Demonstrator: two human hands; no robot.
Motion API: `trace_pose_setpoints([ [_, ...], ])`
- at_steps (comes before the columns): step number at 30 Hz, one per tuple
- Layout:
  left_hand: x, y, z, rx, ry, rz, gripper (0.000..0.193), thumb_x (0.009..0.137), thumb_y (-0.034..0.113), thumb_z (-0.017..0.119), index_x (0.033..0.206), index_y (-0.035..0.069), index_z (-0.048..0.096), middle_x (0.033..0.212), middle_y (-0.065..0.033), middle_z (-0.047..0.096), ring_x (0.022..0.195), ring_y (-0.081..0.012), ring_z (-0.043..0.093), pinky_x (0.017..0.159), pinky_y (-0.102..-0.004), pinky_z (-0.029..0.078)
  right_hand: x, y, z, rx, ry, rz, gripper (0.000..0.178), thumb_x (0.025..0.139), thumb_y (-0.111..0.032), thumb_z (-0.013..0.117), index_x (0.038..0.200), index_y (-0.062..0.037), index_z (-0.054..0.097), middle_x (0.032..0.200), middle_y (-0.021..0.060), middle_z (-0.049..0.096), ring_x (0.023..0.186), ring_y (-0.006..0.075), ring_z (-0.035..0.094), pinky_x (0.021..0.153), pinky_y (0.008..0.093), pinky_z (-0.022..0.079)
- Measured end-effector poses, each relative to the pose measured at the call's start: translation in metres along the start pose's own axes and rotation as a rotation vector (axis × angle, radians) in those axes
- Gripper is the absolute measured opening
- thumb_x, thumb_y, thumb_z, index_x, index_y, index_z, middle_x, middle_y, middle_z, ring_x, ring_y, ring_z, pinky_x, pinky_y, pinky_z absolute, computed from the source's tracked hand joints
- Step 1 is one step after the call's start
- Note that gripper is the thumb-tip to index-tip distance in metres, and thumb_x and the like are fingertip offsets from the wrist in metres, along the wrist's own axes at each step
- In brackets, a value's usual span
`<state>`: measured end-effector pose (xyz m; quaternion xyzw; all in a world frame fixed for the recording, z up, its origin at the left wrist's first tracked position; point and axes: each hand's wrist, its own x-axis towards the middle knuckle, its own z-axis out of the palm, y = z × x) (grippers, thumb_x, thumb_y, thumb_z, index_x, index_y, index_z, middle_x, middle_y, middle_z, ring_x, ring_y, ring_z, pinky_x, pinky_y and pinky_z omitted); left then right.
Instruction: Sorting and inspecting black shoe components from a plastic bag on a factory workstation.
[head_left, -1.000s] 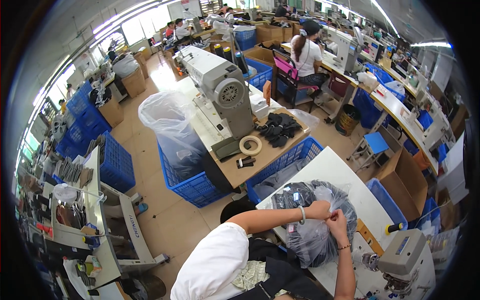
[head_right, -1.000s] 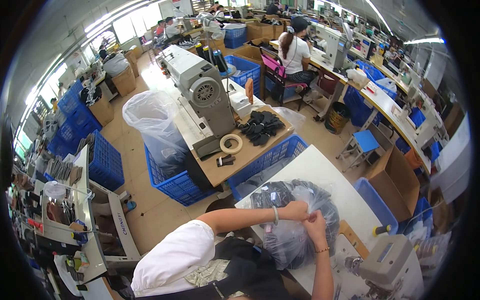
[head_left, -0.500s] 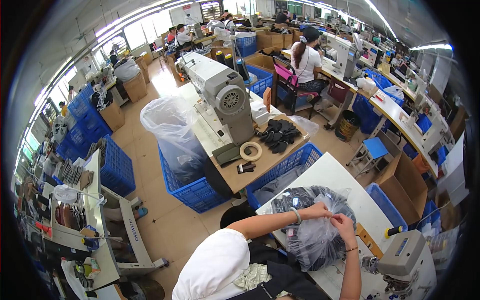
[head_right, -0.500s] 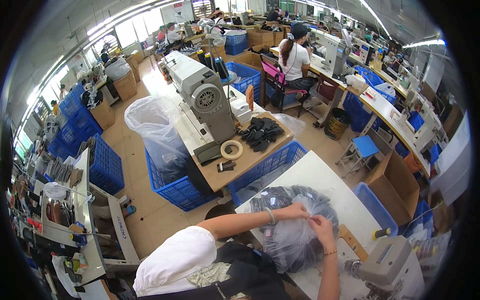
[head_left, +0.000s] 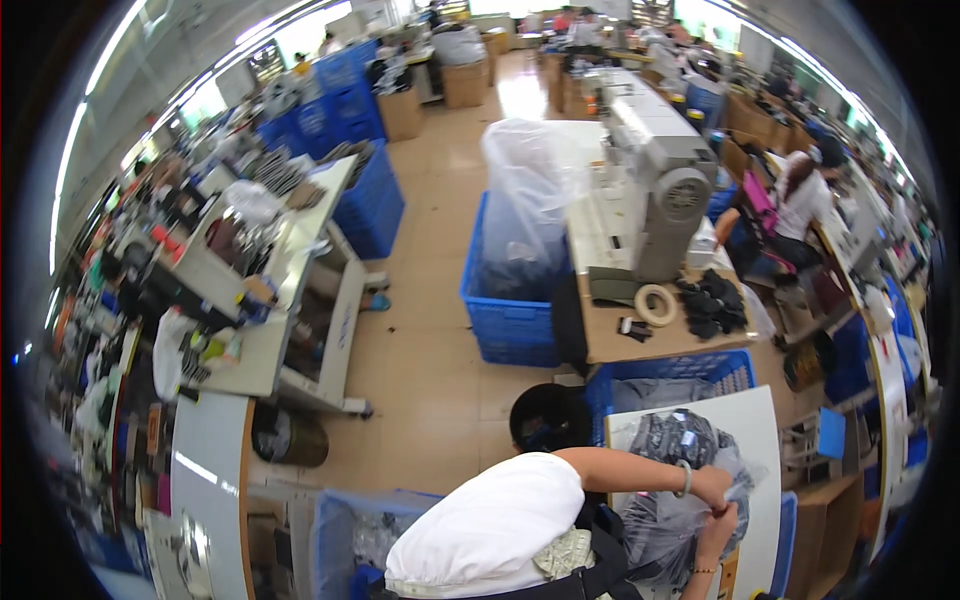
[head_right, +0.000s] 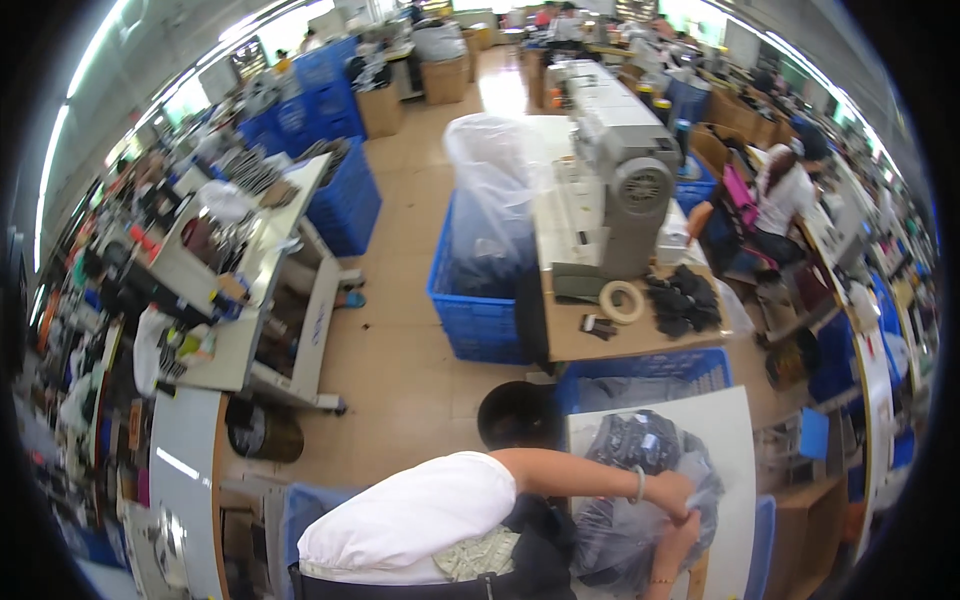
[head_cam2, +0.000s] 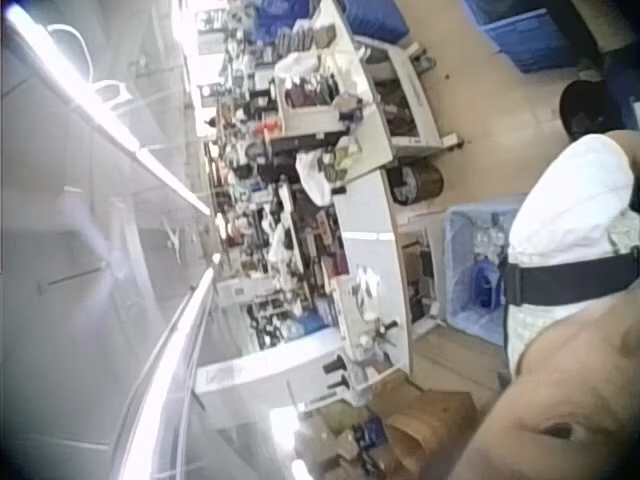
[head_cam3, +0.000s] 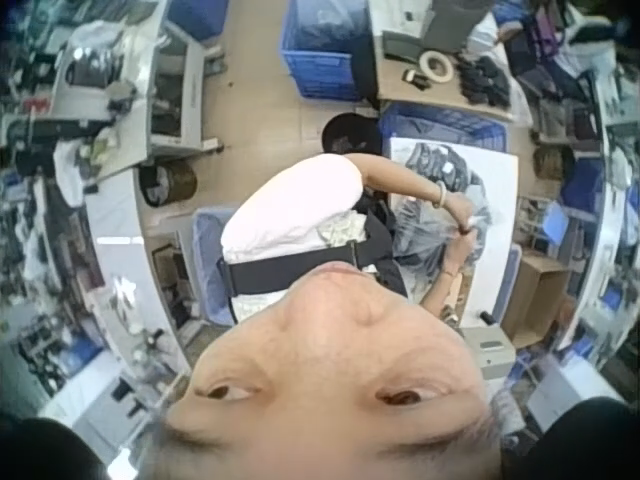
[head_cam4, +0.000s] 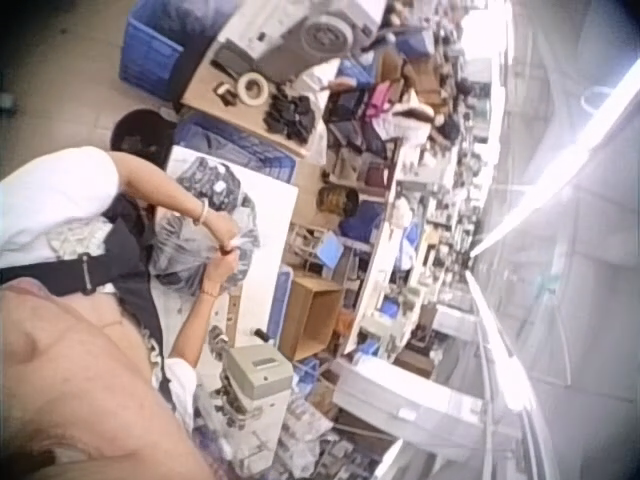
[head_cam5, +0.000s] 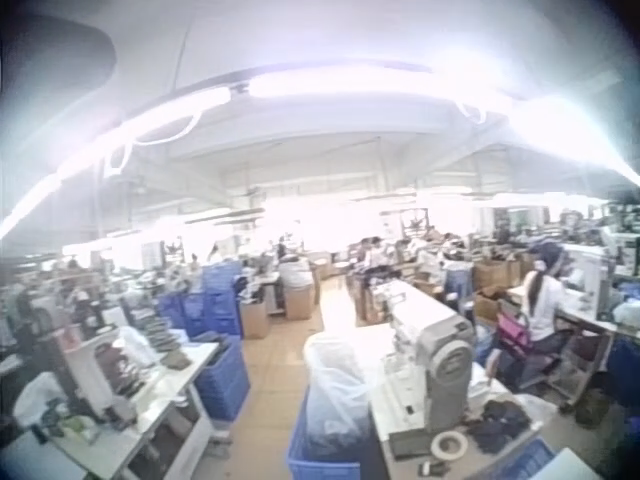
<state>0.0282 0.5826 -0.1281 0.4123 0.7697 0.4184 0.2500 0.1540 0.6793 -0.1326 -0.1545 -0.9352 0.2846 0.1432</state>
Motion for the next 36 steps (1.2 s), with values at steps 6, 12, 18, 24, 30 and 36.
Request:
trace_pose_setpoints([
  [6, 0.003, 0.005, 0.007, 0.299, 0.223, 0.083, 0.017, 0.057, 0.017, 0.07, 0.066, 0.003, 0.066, 0.066, -0.017, 0.062, 0.068, -0.0334, 0.063, 0.059, -0.0409, 0.05, 0.005, -0.03, -0.007, 0.098, 0.016, -0.034, 0.016, 0.075, -0.001, 0.06, 0.084, 0.0026, 0.048, 0.075, 0.0164, 0.056, 0.072, 0.0315, 0.056, 0.068, 0.0382, 0.043],
  [12, -0.002, 0.011, 0.019, 0.251, 0.193, 0.096, 0.022, 0.061, 0.023, 0.065, 0.068, 0.002, 0.065, 0.068, -0.0178, 0.063, 0.067, -0.034, 0.063, 0.057, -0.0411, 0.049, -0.013, -0.007, -0.016, -0.035, 0.124, 0.009, 0.011, 0.077, -0.001, 0.059, 0.082, 0.0028, 0.05, 0.074, 0.0147, 0.056, 0.066, 0.0269, 0.056, 0.063, 0.0358, 0.044],
  [18, -0.002, -0.016, -0.001, 0.074, -0.106, -0.012, 0.066, 0.078, 0.058, 0.047, 0.069, -0.005, 0.064, 0.07, -0.0243, 0.062, 0.065, -0.0351, 0.062, 0.06, -0.0427, 0.046, -0.001, -0.014, -0.009, -0.048, -0.035, -0.121, 0.03, 0.069, -0.004, 0.063, 0.095, -0.0015, 0.049, 0.093, 0.019, 0.053, 0.085, 0.0406, 0.054, 0.072, 0.0458, 0.044],
  [24, -0.016, 0.01, -0.013, 0.219, 0.064, 0.129, 0.041, 0.073, 0.038, 0.057, 0.077, -0.003, 0.058, 0.079, -0.0235, 0.062, 0.076, -0.0371, 0.062, 0.066, -0.0446, 0.049, 0.005, -0.027, -0.008, -0.119, 0.14, -0.12, 0.014, 0.073, -0.008, 0.059, 0.08, -0.0015, 0.049, 0.079, 0.0179, 0.055, 0.071, 0.0394, 0.057, 0.06, 0.0458, 0.045],
  [30, -0.014, 0.011, -0.009, 0.252, 0.12, 0.167, 0.026, 0.076, 0.024, 0.054, 0.079, -0.001, 0.058, 0.079, -0.024, 0.062, 0.078, -0.0358, 0.062, 0.068, -0.0456, 0.049, -0.007, -0.038, -0.018, -0.098, 0.217, -0.136, 0.013, 0.073, -0.011, 0.056, 0.072, -0.0022, 0.046, 0.071, 0.0137, 0.051, 0.065, 0.0351, 0.055, 0.056, 0.0431, 0.045],
  [36, -0.011, -0.007, -0.013, -0.029, -0.01, 0.058, 0.032, 0.076, 0.027, 0.055, 0.081, -0.003, 0.064, 0.077, -0.0227, 0.064, 0.075, -0.0346, 0.064, 0.07, -0.0398, 0.049, -0.016, -0.044, -0.015, -0.129, 0.087, 0.021, 0.026, 0.071, -0.01, 0.059, 0.093, -0.0025, 0.049, 0.087, 0.0137, 0.05, 0.084, 0.0328, 0.056, 0.067, 0.0397, 0.049],
])
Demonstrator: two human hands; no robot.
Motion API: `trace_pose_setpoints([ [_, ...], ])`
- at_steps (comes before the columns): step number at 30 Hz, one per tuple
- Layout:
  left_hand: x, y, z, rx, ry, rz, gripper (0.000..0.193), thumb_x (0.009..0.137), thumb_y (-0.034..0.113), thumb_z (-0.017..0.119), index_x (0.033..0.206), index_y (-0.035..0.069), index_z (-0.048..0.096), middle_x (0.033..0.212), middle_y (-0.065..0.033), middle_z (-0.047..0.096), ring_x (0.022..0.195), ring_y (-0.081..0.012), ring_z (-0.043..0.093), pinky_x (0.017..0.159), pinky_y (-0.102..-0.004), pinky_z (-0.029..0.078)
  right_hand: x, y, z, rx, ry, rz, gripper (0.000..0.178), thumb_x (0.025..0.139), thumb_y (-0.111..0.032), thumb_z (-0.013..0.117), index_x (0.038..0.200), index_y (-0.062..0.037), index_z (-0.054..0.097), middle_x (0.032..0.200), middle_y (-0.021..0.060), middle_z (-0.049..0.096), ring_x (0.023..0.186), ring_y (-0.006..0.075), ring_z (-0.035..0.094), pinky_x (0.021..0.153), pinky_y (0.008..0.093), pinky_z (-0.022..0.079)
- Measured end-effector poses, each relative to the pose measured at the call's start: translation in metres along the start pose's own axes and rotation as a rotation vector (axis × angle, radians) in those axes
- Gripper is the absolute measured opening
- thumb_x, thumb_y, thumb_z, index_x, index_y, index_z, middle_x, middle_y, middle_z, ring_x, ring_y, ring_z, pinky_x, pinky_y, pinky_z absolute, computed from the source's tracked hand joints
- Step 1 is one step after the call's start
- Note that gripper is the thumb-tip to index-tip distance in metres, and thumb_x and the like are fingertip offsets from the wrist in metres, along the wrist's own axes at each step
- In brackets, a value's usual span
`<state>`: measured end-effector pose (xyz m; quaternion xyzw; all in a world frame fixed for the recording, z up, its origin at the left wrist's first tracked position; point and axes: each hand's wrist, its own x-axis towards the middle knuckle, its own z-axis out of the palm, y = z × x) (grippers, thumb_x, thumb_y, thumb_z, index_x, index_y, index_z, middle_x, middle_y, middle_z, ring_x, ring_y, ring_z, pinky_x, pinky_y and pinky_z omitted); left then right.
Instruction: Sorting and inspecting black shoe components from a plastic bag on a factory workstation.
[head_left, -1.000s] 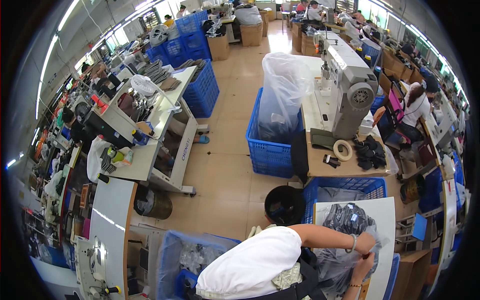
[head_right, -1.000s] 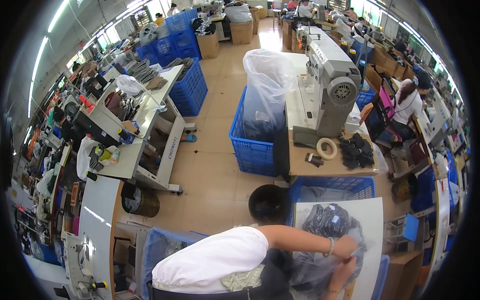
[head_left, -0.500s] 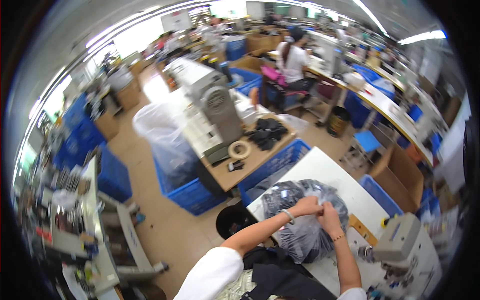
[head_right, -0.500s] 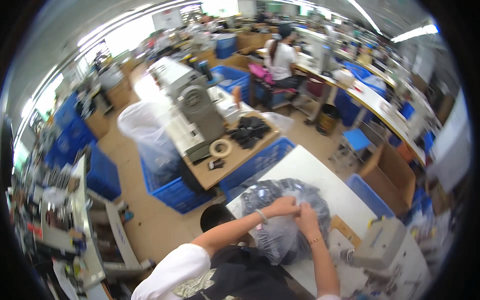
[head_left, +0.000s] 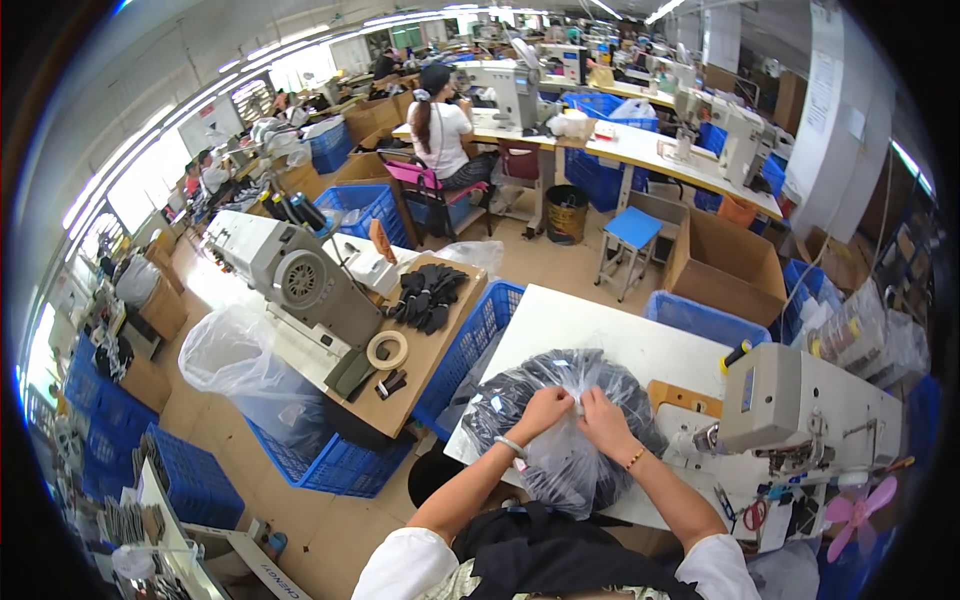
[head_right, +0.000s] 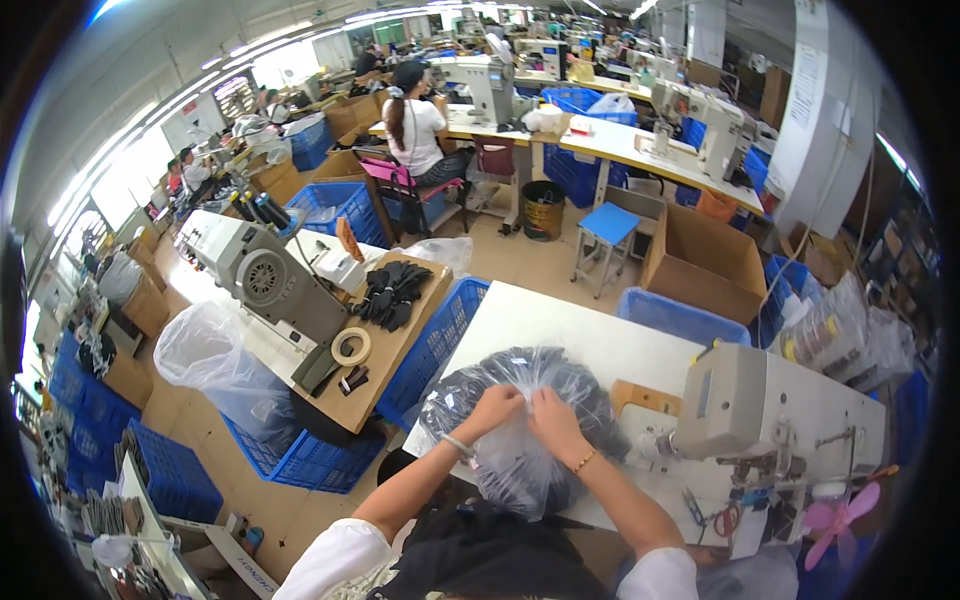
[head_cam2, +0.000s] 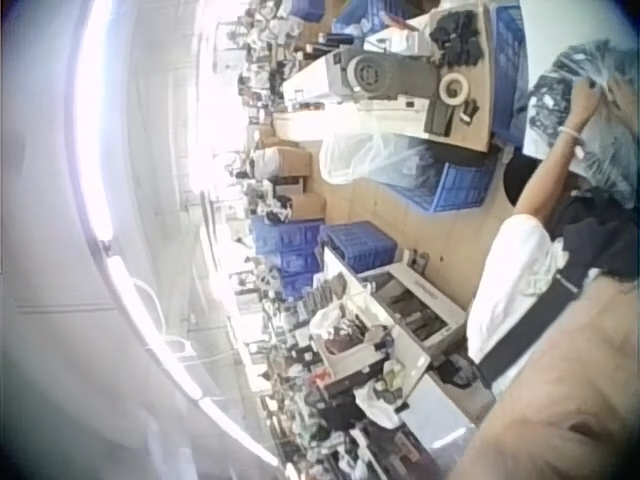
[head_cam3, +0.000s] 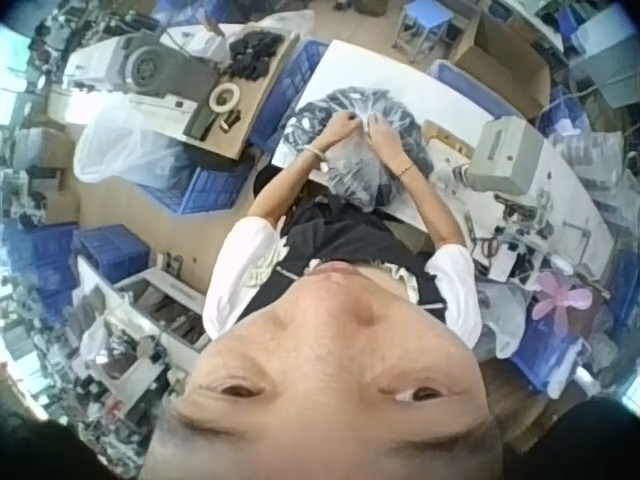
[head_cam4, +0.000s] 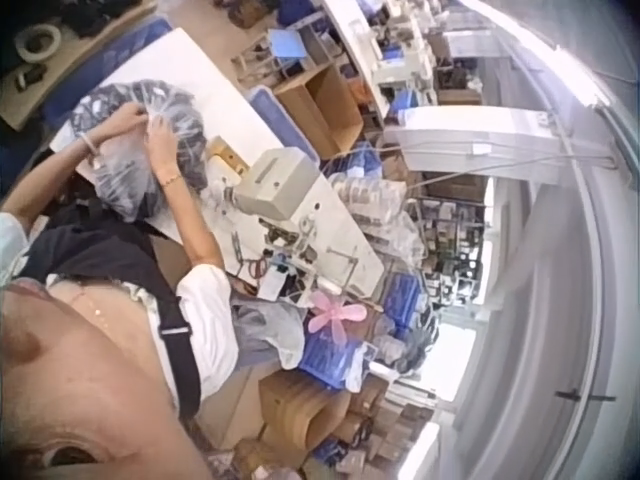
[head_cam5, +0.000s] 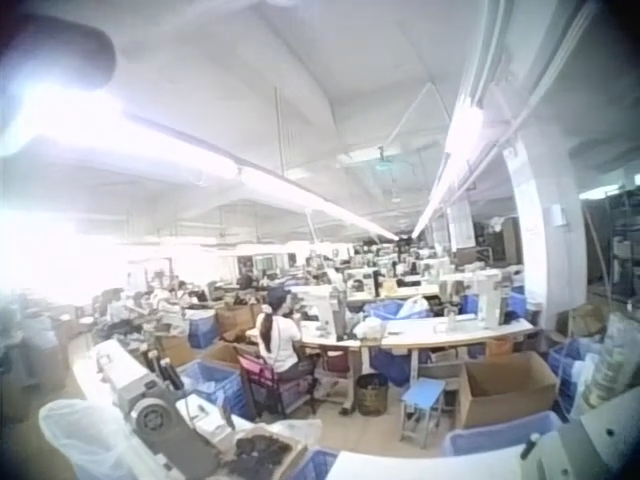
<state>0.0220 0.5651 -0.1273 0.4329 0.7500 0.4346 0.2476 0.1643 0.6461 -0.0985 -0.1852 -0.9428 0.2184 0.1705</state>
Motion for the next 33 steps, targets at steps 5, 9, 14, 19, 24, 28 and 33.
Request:
trace_pose_setpoints([
  [5, 0.016, -0.015, 0.0, -0.124, -0.104, -0.001, 0.035, 0.074, 0.033, 0.06, 0.082, -0.001, 0.064, 0.077, -0.0171, 0.065, 0.073, -0.0291, 0.064, 0.067, -0.0364, 0.049, 0.011, 0.003, 0.007, -0.065, 0.007, -0.1, 0.023, 0.069, -0.007, 0.06, 0.089, -0.0016, 0.05, 0.088, 0.0143, 0.052, 0.085, 0.0326, 0.056, 0.07, 0.0404, 0.049],
  [9, 0.009, 0.009, -0.004, 0.211, 0.118, 0.271, 0.035, 0.073, 0.019, 0.062, 0.102, 0.005, 0.047, 0.084, -0.0174, 0.061, 0.079, -0.0351, 0.06, 0.066, -0.0425, 0.048, 0.003, 0.0, -0.001, -0.06, 0.047, -0.101, 0.018, 0.071, -0.005, 0.056, 0.089, -0.0011, 0.055, 0.086, 0.0127, 0.055, 0.083, 0.0291, 0.058, 0.068, 0.0383, 0.05],
  [14, 0.013, -0.013, 0.001, 0.113, 0.088, 0.221, 0.03, 0.074, 0.014, 0.061, 0.102, 0.002, 0.056, 0.081, -0.012, 0.059, 0.074, -0.0257, 0.059, 0.068, -0.035, 0.049, -0.01, -0.004, -0.009, 0.124, 0.098, -0.116, 0.011, 0.075, -0.006, 0.054, 0.085, -0.0019, 0.052, 0.084, 0.0122, 0.055, 0.075, 0.0288, 0.059, 0.064, 0.0387, 0.048],
  [19, 0.019, -0.024, -0.01, -0.215, -0.164, 0.014, 0.021, 0.074, 0.011, 0.058, 0.092, -0.001, 0.062, 0.079, -0.011, 0.064, 0.066, -0.0185, 0.056, 0.065, -0.0282, 0.047, -0.018, -0.011, -0.016, 0.41, -0.032, 0.217, 0.012, 0.078, -0.013, 0.057, 0.082, -0.0034, 0.051, 0.083, 0.0123, 0.058, 0.071, 0.029, 0.06, 0.061, 0.0363, 0.047],
  [24, 0.006, -0.001, -0.001, -0.133, -0.021, 0.228, 0.027, 0.075, 0.01, 0.058, 0.1, 0.003, 0.059, 0.093, -0.0098, 0.059, 0.076, -0.0199, 0.059, 0.067, -0.0291, 0.048, -0.004, -0.012, 0.0, -0.128, -0.055, 0.119, 0.02, 0.081, -0.023, 0.061, 0.08, -0.0049, 0.052, 0.07, 0.0099, 0.059, 0.069, 0.0283, 0.061, 0.06, 0.0373, 0.044],
  [28, 0.002, -0.004, -0.011, -0.112, -0.118, 0.187, 0.032, 0.076, 0.009, 0.058, 0.107, 0.009, 0.056, 0.105, -0.0085, 0.053, 0.08, -0.0206, 0.061, 0.068, -0.0308, 0.05, -0.003, -0.006, -0.005, -0.012, 0.028, -0.05, 0.022, 0.081, -0.024, 0.063, 0.08, -0.0039, 0.054, 0.066, 0.0093, 0.057, 0.062, 0.027, 0.057, 0.057, 0.0354, 0.042],
  [33, 0.004, -0.004, -0.007, -0.086, -0.175, 0.269, 0.025, 0.078, 0.005, 0.053, 0.1, 0.005, 0.063, 0.091, -0.0065, 0.058, 0.08, -0.0176, 0.057, 0.071, -0.0296, 0.046, -0.023, -0.004, -0.014, 0.578, -0.05, 0.197, 0.025, 0.082, -0.025, 0.066, 0.079, -0.0026, 0.056, 0.062, 0.0041, 0.048, 0.055, 0.0143, 0.046, 0.052, 0.03, 0.037],
])
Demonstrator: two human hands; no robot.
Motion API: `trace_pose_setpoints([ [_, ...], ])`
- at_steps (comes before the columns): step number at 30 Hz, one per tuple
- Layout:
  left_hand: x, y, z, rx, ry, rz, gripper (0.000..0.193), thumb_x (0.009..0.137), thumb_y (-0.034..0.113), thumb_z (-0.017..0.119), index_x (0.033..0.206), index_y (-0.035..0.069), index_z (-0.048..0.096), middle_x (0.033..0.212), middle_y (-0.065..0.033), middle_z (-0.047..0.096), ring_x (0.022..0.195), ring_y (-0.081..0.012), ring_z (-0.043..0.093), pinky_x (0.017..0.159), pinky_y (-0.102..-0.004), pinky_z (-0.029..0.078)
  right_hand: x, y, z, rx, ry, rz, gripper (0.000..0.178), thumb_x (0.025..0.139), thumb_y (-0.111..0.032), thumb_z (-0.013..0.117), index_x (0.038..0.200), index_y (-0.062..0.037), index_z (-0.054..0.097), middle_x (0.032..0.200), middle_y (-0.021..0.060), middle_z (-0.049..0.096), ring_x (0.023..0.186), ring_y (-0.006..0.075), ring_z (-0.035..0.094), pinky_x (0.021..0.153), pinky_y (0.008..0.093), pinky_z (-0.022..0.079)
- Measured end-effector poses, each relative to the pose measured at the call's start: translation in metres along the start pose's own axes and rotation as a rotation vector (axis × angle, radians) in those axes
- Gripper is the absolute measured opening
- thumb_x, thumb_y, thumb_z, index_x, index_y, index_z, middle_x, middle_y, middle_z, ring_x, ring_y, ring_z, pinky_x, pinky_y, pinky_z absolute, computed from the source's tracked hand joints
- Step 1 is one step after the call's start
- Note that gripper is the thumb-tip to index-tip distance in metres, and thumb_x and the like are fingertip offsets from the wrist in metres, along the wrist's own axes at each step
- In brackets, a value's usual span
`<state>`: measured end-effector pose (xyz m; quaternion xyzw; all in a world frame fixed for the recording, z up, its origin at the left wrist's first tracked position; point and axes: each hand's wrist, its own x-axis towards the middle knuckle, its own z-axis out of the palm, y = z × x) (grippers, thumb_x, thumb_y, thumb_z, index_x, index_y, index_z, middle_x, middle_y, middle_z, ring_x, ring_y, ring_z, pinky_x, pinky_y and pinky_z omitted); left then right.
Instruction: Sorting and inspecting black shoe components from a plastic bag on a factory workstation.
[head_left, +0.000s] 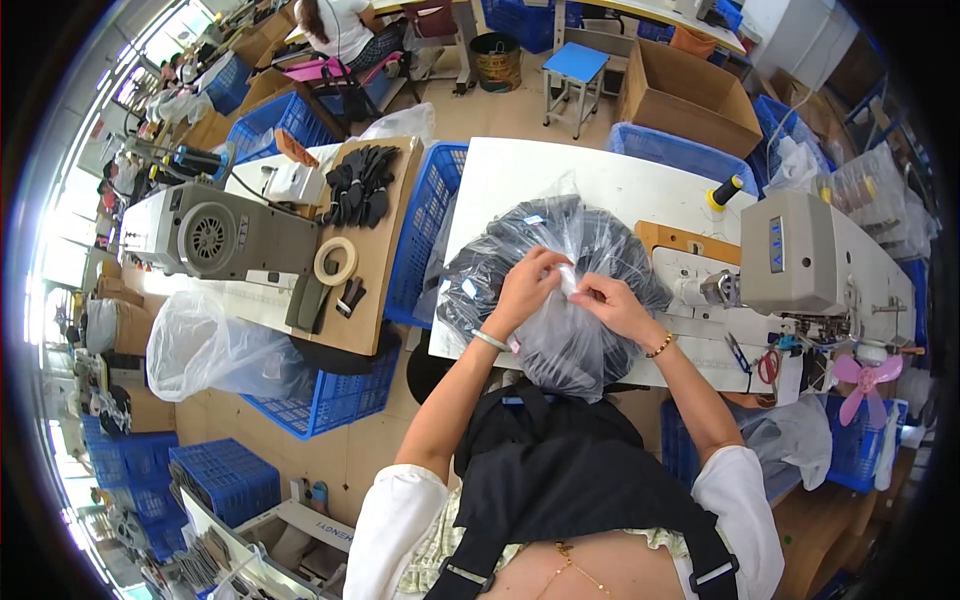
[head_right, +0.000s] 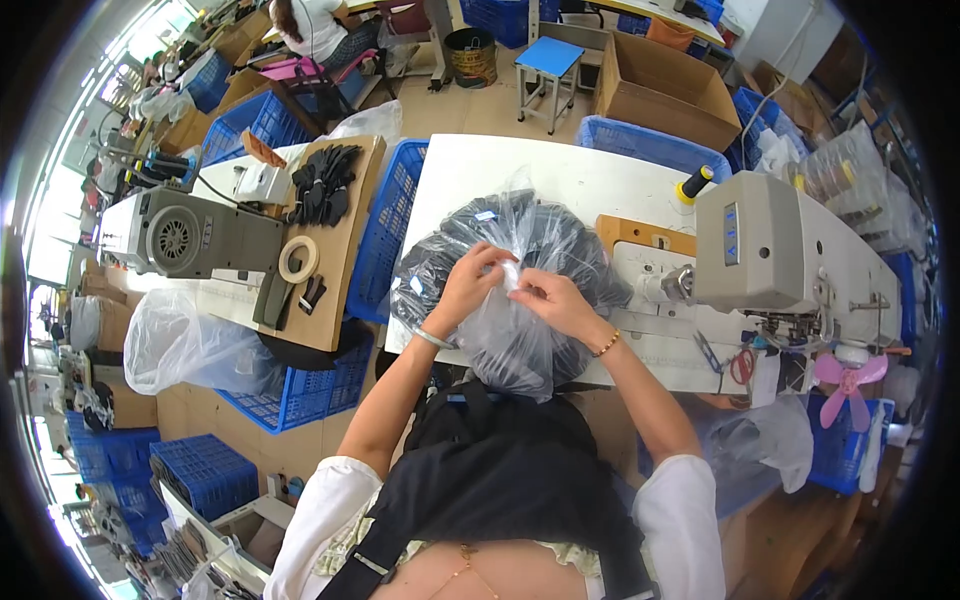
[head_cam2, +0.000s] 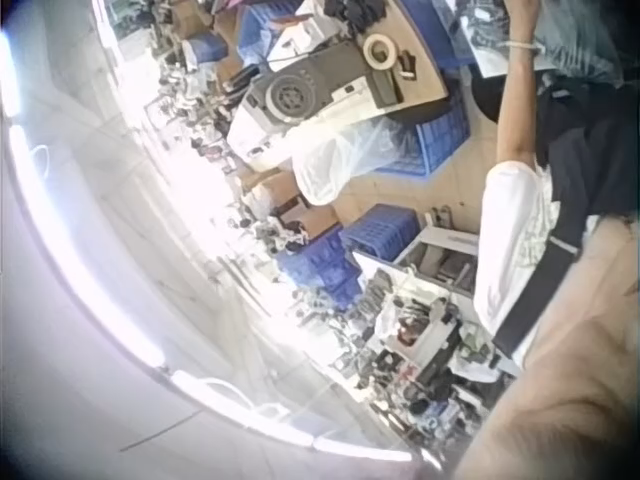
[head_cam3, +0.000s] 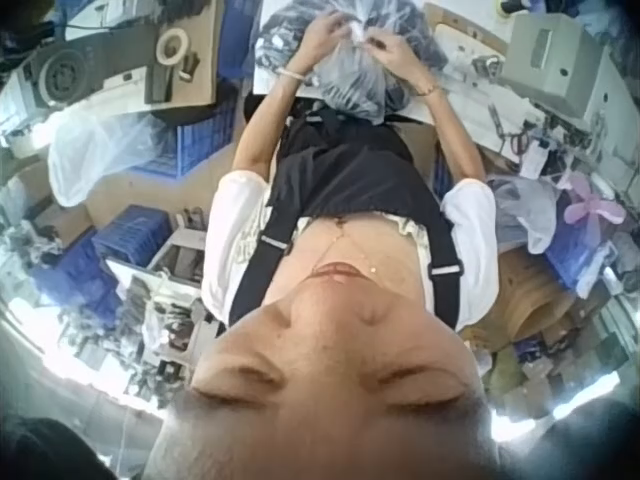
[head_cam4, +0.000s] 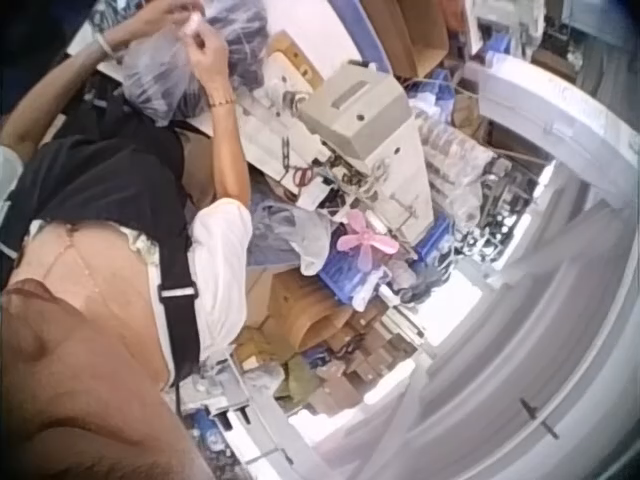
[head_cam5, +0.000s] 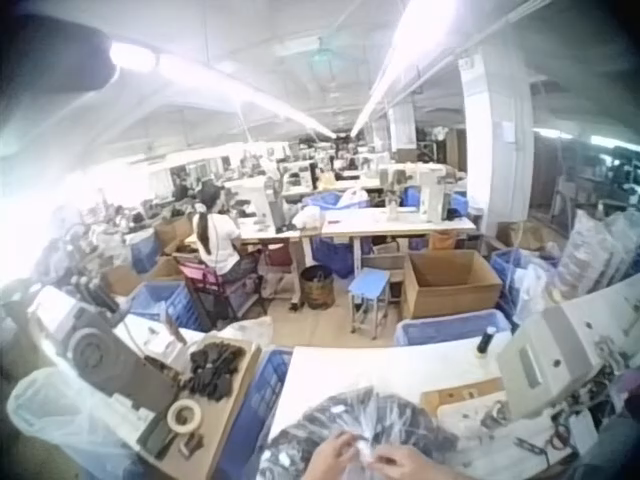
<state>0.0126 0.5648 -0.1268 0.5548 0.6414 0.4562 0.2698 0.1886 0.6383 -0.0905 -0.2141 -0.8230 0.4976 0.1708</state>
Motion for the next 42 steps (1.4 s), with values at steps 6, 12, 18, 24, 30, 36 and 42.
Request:
trace_pose_setpoints([
  [6, 0.004, -0.022, -0.009, -0.377, -0.119, -0.312, 0.018, 0.074, 0.002, 0.05, 0.087, 0.002, 0.061, 0.084, -0.0029, 0.059, 0.074, -0.0122, 0.054, 0.066, -0.0262, 0.044, -0.002, -0.005, -0.017, -0.111, 0.001, 0.073, 0.021, 0.083, -0.02, 0.063, 0.082, -0.0024, 0.053, 0.066, 0.0053, 0.052, 0.058, 0.0164, 0.051, 0.056, 0.0312, 0.042],
  [12, -0.019, 0.007, -0.026, -0.385, -0.266, -0.025, 0.017, 0.073, -0.004, 0.048, 0.085, 0.003, 0.056, 0.108, -0.0064, 0.054, 0.107, -0.0178, 0.049, 0.091, -0.0304, 0.039, 0.039, 0.005, -0.028, 0.968, 0.348, 0.252, 0.038, 0.08, -0.009, 0.061, 0.112, 0.0048, 0.046, 0.107, 0.0152, 0.053, 0.083, 0.0188, 0.062, 0.071, 0.0319, 0.05],
  [18, -0.08, 0.013, -0.024, -0.449, 0.164, -0.06, 0.027, 0.082, -0.002, 0.045, 0.108, 0.003, 0.051, 0.121, -0.0115, 0.04, 0.095, -0.0185, 0.056, 0.063, -0.0263, 0.053, 0.029, -0.005, -0.013, -0.324, 0.487, 0.164, 0.034, 0.082, -0.023, 0.064, 0.102, 0.0029, 0.056, 0.076, 0.0134, 0.064, 0.072, 0.0242, 0.064, 0.062, 0.0345, 0.048],
  [24, -0.074, 0.039, -0.024, -0.705, 0.063, -0.523, 0.022, 0.095, 0.013, 0.045, 0.113, 0.001, 0.049, 0.101, -0.0119, 0.055, 0.089, -0.0166, 0.059, 0.057, -0.0288, 0.057, 0.025, 0.003, 0.026, -0.679, 0.092, 0.235, 0.031, 0.081, -0.034, 0.062, 0.079, -0.0026, 0.064, 0.087, 0.0145, 0.065, 0.078, 0.0316, 0.063, 0.066, 0.041, 0.048],
  [30, -0.016, 0.021, -0.049, 0.396, 0.178, 0.141, 0.022, 0.084, 0.002, 0.052, 0.106, 0.003, 0.057, 0.107, -0.0128, 0.061, 0.095, -0.0258, 0.061, 0.073, -0.0366, 0.052, 0.023, 0.031, 0.019, -0.16, 0.05, 0.241, 0.024, 0.077, -0.02, 0.065, 0.085, 0.0022, 0.061, 0.083, 0.0155, 0.064, 0.077, 0.0258, 0.063, 0.067, 0.0336, 0.048],
  [36, 0.032, -0.015, -0.025, 0.543, -0.306, 0.518, 0.043, 0.074, 0.002, 0.049, 0.117, 0.002, 0.05, 0.111, -0.0129, 0.057, 0.109, -0.0262, 0.051, 0.089, -0.0379, 0.038, 0.01, 0.045, 0.026, 0.296, 0.06, 0.325, 0.025, 0.072, -0.014, 0.064, 0.091, 0.0023, 0.061, 0.08, 0.0133, 0.065, 0.069, 0.0212, 0.063, 0.063, 0.0315, 0.048],
  [42, 0.075, -0.014, -0.061, 0.597, -0.205, 0.253, 0.035, 0.073, -0.001, 0.049, 0.107, 0.002, 0.055, 0.096, -0.0151, 0.062, 0.094, -0.0289, 0.059, 0.078, -0.0364, 0.045, 0.012, 0.005, 0.014, -0.369, -0.091, 0.382, 0.041, 0.072, -0.037, 0.062, 0.091, -0.0015, 0.059, 0.072, 0.0148, 0.063, 0.069, 0.0304, 0.063, 0.062, 0.0416, 0.048],
])
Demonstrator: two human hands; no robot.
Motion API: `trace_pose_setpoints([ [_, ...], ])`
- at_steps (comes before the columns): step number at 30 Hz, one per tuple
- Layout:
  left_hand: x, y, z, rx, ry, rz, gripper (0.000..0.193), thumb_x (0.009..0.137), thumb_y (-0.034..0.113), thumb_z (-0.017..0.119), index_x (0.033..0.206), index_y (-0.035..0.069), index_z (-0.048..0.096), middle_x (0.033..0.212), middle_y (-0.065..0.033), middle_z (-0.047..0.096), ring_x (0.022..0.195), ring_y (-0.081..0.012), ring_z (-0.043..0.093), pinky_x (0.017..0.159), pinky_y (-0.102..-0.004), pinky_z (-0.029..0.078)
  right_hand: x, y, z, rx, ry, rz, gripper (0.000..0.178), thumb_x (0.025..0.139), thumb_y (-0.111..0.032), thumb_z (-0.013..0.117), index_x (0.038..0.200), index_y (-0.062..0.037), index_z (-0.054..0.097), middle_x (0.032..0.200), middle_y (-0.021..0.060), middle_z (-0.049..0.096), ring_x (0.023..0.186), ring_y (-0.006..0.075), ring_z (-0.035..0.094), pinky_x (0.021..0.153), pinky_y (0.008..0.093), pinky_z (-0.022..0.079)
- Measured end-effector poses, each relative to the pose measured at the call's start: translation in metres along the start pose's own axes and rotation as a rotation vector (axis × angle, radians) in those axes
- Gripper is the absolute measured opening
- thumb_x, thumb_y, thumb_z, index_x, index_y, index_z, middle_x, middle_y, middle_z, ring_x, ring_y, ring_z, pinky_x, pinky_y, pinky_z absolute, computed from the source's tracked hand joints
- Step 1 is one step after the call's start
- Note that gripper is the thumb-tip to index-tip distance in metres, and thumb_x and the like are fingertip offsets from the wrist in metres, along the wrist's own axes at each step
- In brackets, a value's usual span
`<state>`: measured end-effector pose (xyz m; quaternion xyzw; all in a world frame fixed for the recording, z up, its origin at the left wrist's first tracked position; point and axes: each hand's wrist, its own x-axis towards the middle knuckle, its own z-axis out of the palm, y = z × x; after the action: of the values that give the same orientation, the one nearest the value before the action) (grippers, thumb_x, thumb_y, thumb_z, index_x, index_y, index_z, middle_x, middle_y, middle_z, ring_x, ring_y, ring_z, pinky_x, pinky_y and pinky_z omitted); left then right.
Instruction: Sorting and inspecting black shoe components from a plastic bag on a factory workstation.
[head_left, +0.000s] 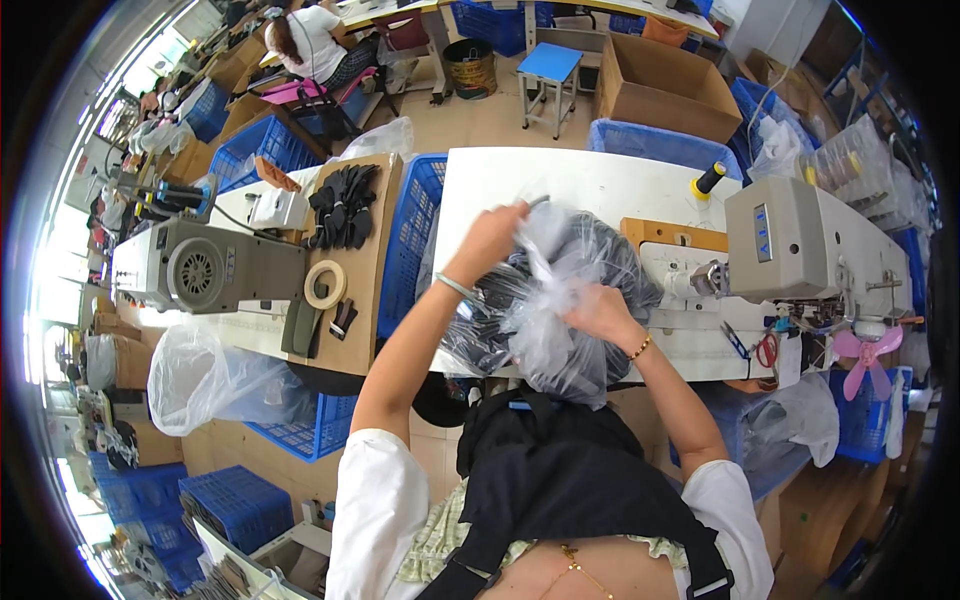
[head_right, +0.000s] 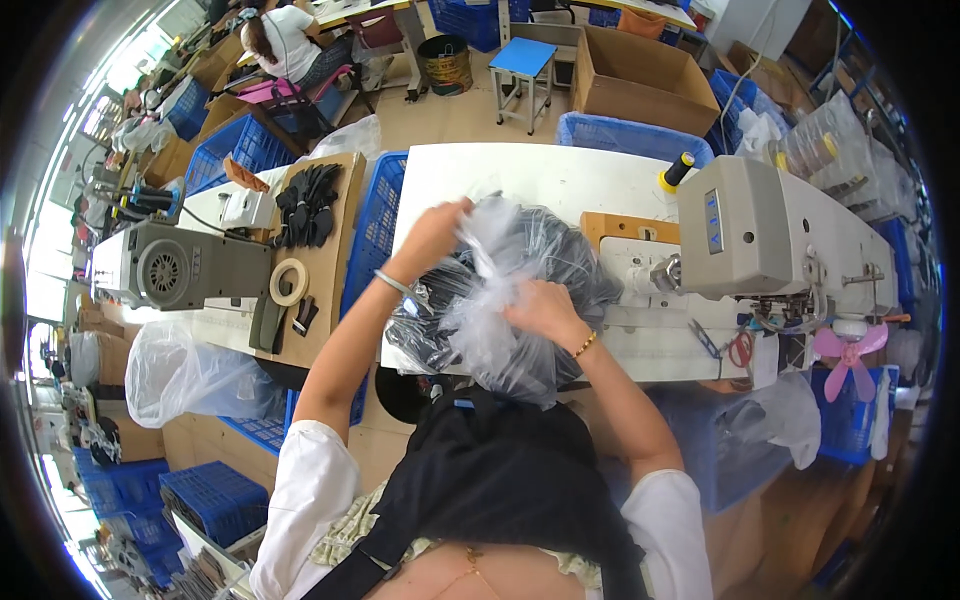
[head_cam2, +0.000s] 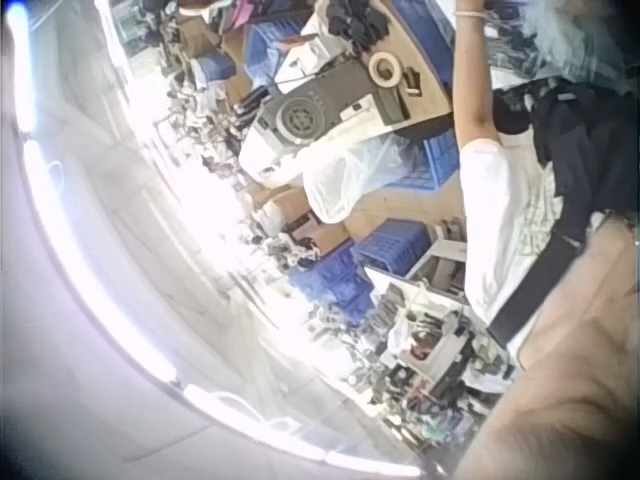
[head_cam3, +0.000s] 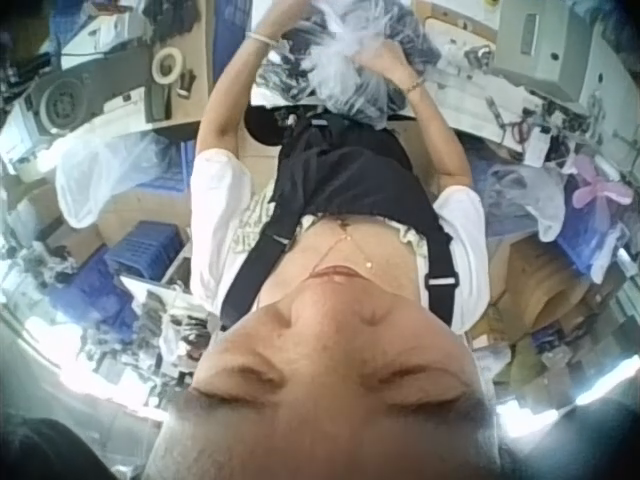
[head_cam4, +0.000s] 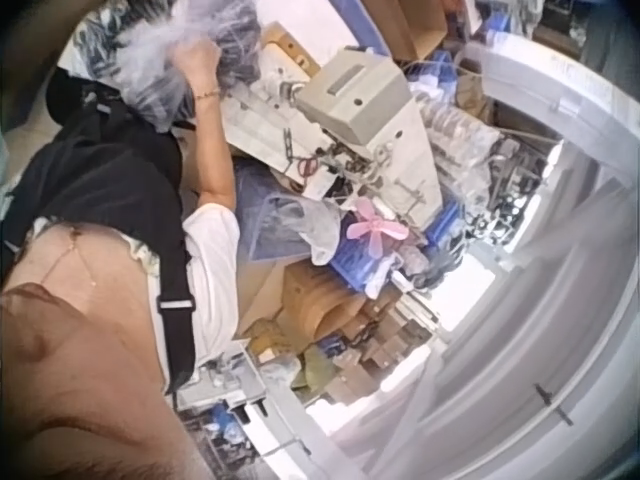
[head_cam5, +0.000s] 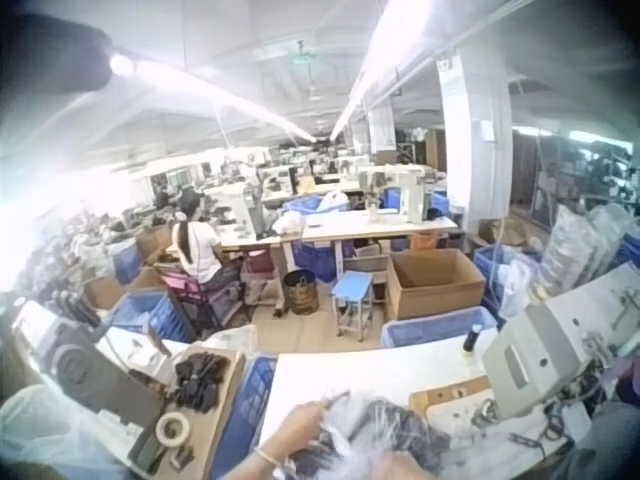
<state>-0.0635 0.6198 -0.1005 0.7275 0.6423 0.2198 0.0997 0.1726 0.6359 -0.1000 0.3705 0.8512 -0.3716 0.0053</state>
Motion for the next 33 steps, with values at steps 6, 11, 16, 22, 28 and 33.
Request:
trace_pose_setpoints([
  [6, 0.008, -0.063, -0.054, -1.142, 0.457, -0.512, 0.021, 0.083, 0.003, 0.046, 0.091, -0.001, 0.064, 0.08, -0.0065, 0.064, 0.072, -0.0149, 0.06, 0.063, -0.0266, 0.048, -0.007, 0.02, 0.014, 0.056, 0.193, 0.078, 0.039, 0.078, -0.04, 0.061, 0.071, -0.0011, 0.059, 0.065, 0.0103, 0.062, 0.062, 0.027, 0.063, 0.057, 0.0369, 0.047],
  [11, 0.008, -0.089, -0.052, -1.339, 0.443, -0.612, 0.025, 0.086, 0.009, 0.053, 0.108, 0.0, 0.06, 0.098, -0.0065, 0.064, 0.083, -0.0109, 0.059, 0.068, -0.026, 0.047, -0.016, 0.014, 0.002, 0.859, 0.467, 0.101, 0.026, 0.094, -0.021, 0.051, 0.081, -0.0007, 0.061, 0.071, -0.0003, 0.059, 0.06, 0.0084, 0.056, 0.056, 0.0248, 0.045],
  [16, 0.018, -0.082, -0.055, -1.391, 0.463, -0.511, 0.031, 0.09, 0.025, 0.058, 0.114, 0.004, 0.06, 0.1, -0.0042, 0.062, 0.078, -0.011, 0.056, 0.069, -0.0255, 0.046, -0.046, 0.028, -0.009, 0.797, 0.754, -0.082, 0.021, 0.091, -0.021, 0.056, 0.088, 0.0004, 0.059, 0.082, 0.0052, 0.06, 0.082, 0.0118, 0.054, 0.08, 0.0285, 0.042],
  [22, 0.021, -0.063, -0.119, -1.388, 0.508, -0.415, 0.03, 0.091, 0.03, 0.056, 0.111, 0.009, 0.063, 0.086, -0.0009, 0.056, 0.071, -0.0102, 0.056, 0.063, -0.0256, 0.049, -0.056, 0.007, -0.039, 0.617, 0.858, -0.045, 0.046, 0.083, -0.008, 0.063, 0.124, 0.0018, 0.046, 0.114, 0.0137, 0.051, 0.106, 0.0243, 0.049, 0.095, 0.031, 0.035],
  [28, 0.035, -0.004, -0.187, -1.359, 0.549, -0.117, 0.038, 0.096, 0.03, 0.047, 0.123, 0.004, 0.053, 0.095, -0.0037, 0.059, 0.082, -0.0124, 0.058, 0.074, -0.031, 0.051, -0.051, -0.024, -0.086, -0.008, 1.135, -0.035, 0.068, 0.077, -0.015, 0.07, 0.133, -0.0009, 0.034, 0.128, 0.0191, 0.044, 0.118, 0.032, 0.043, 0.098, 0.0388, 0.035],
  [33, 0.055, 0.043, -0.22, -1.322, 0.446, 0.177, 0.033, 0.095, 0.023, 0.05, 0.119, 0.001, 0.052, 0.096, -0.0075, 0.059, 0.082, -0.0159, 0.06, 0.074, -0.0309, 0.05, -0.028, -0.094, -0.108, -0.007, 0.799, -0.472, 0.098, 0.064, -0.04, 0.08, 0.137, 0.0011, 0.029, 0.138, 0.0224, 0.033, 0.128, 0.036, 0.032, 0.106, 0.0418, 0.029],
])
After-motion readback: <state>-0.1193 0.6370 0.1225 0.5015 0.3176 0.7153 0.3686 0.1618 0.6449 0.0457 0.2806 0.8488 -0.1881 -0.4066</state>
